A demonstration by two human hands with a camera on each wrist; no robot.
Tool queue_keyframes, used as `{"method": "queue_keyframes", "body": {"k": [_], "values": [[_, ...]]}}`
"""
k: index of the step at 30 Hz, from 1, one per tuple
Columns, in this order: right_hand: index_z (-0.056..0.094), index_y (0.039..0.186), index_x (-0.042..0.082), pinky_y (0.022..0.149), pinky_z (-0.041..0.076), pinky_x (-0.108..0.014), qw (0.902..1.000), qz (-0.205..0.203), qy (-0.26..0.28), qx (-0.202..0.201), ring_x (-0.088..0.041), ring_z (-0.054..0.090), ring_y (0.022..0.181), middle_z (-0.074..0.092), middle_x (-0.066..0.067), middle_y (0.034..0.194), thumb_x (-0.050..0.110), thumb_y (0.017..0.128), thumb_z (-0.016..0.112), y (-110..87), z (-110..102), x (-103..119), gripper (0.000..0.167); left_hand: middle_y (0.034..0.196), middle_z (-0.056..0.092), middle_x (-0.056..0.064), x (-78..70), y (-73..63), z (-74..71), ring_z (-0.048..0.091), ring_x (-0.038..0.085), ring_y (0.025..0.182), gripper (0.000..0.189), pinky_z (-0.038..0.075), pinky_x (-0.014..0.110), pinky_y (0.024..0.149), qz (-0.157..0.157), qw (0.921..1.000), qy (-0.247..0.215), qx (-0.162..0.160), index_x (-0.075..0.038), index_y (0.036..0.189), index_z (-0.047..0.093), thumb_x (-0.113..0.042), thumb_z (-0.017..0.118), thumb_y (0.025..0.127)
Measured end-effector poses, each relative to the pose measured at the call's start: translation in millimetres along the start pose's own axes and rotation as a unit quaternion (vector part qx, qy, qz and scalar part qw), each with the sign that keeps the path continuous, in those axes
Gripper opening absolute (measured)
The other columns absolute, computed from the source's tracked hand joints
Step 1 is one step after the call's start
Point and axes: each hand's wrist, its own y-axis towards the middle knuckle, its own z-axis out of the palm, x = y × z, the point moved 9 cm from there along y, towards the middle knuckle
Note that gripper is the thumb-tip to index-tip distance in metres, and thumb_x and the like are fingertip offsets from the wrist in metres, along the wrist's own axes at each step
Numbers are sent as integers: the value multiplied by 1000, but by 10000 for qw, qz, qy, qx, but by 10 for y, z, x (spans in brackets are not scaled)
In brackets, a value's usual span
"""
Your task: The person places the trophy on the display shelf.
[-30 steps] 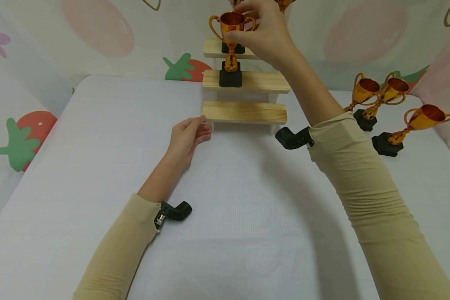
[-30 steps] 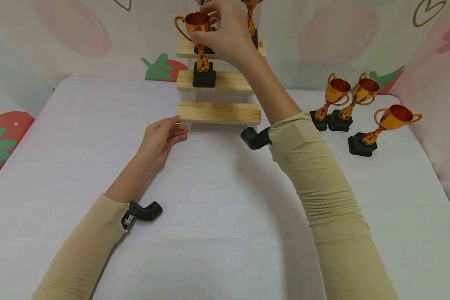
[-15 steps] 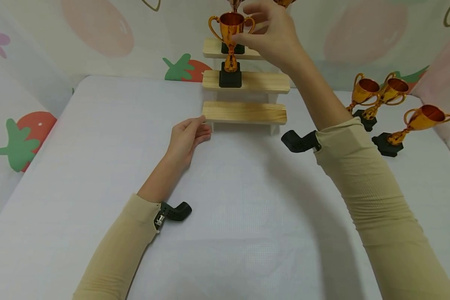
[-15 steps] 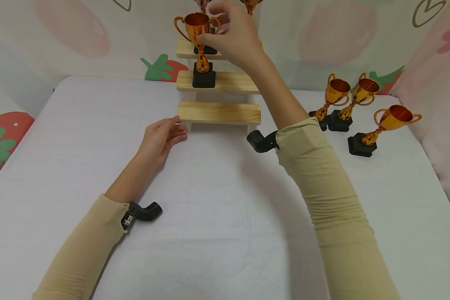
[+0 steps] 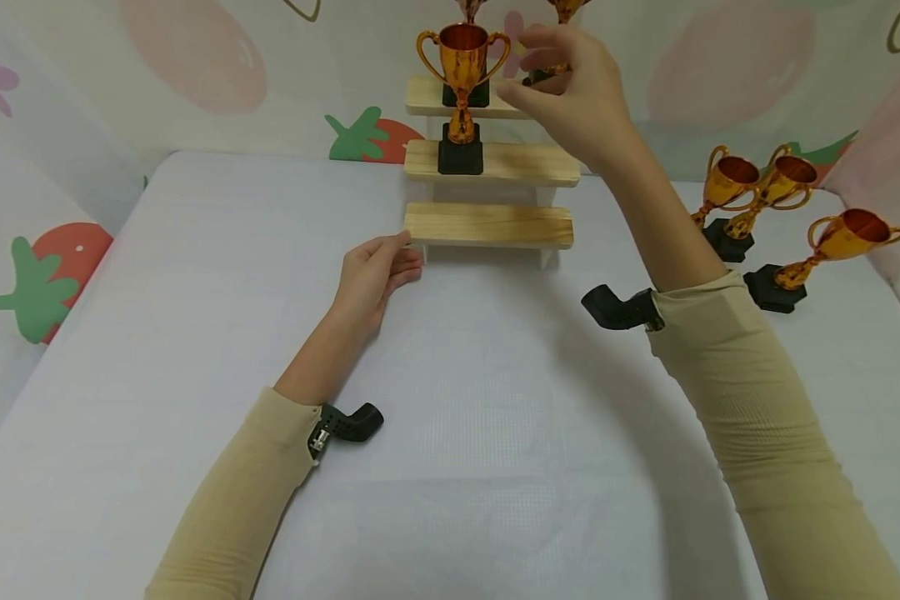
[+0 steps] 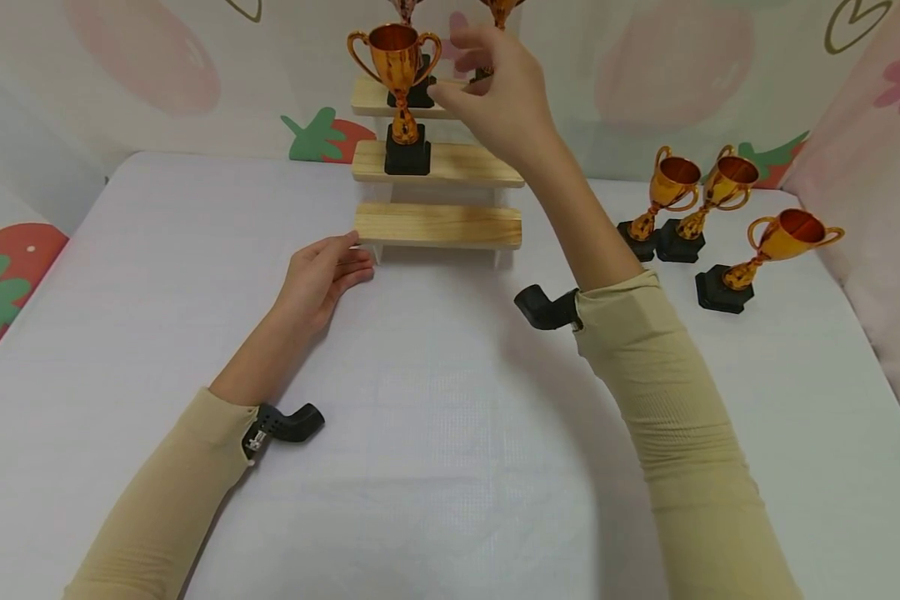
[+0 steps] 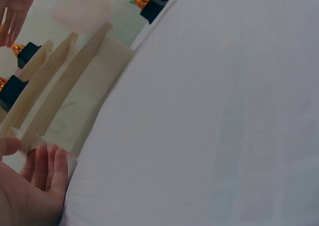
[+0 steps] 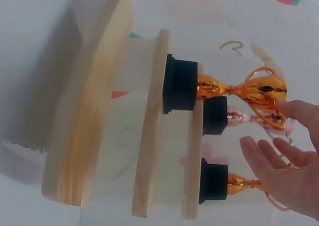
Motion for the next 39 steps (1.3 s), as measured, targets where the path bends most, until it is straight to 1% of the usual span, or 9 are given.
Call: {"method": "queue_keyframes", "body": {"k": [3,7,10,16,20,26,32,34,39], "values": [[54,152,10,100,57,-25,9999,74,-41,-79,-20,64,108,59,-14,141,22,102,72,-51,-28,-49,55,85,67,3,0,1,3,69,11,78,16,64,18,77,-17,10000,-21,6,-2,109,65,-17,61,109],[57,149,9,96,58,-24,9996,166,-68,-223,-17,64,104,61,-13,137,22,102,73,-112,-80,-117,51,85,67,3,-2,4,10,69,11,78,17,64,18,77,-1,10000,-22,30,0,111,64,-17,61,109],[59,147,8,95,58,-24,9992,208,-127,-317,-15,64,101,62,-13,134,23,101,74,-157,-117,-158,50,85,67,3,-6,-1,14,69,11,79,16,64,19,78,19,10000,-10,42,-2,109,65,-17,61,109],[58,146,7,92,60,-24,9985,224,-271,-416,-27,66,110,62,-15,138,24,101,74,-264,-172,-219,50,85,67,3,-6,0,10,69,11,79,15,64,18,77,19,10000,-15,34,-4,108,65,-18,61,109],[58,146,5,95,60,-24,9982,218,-259,-495,-35,66,115,62,-18,138,21,102,72,-343,-206,-260,49,85,67,3,-2,7,6,69,11,80,15,64,18,78,14,10000,-20,20,-3,109,65,-18,61,109],[58,146,4,92,61,-24,9974,264,-319,-590,-36,67,115,63,-17,139,20,102,72,-464,-259,-353,48,85,67,3,-1,13,11,69,11,80,14,63,18,78,-18,10000,-69,45,-3,108,65,-17,61,109],[59,145,4,100,60,-32,9969,318,-406,-595,-38,67,116,64,-19,138,20,103,71,-568,-289,-469,47,85,67,3,-2,10,17,69,11,79,14,64,18,78,-19,10000,-76,30,-3,108,64,-17,61,109],[58,146,4,100,61,-34,9968,316,-484,-559,-38,67,117,64,-19,138,20,103,71,-603,-290,-504,47,85,67,3,2,12,17,69,11,79,14,64,18,78,-33,9999,-105,39,-3,108,65,-17,62,109],[59,145,2,97,62,-30,9972,274,-437,-537,-39,68,117,64,-20,139,17,103,71,-683,-282,-577,46,85,68,3,6,7,14,69,11,79,13,64,18,78,-40,9999,-126,37,-4,107,65,-17,62,109]]}}
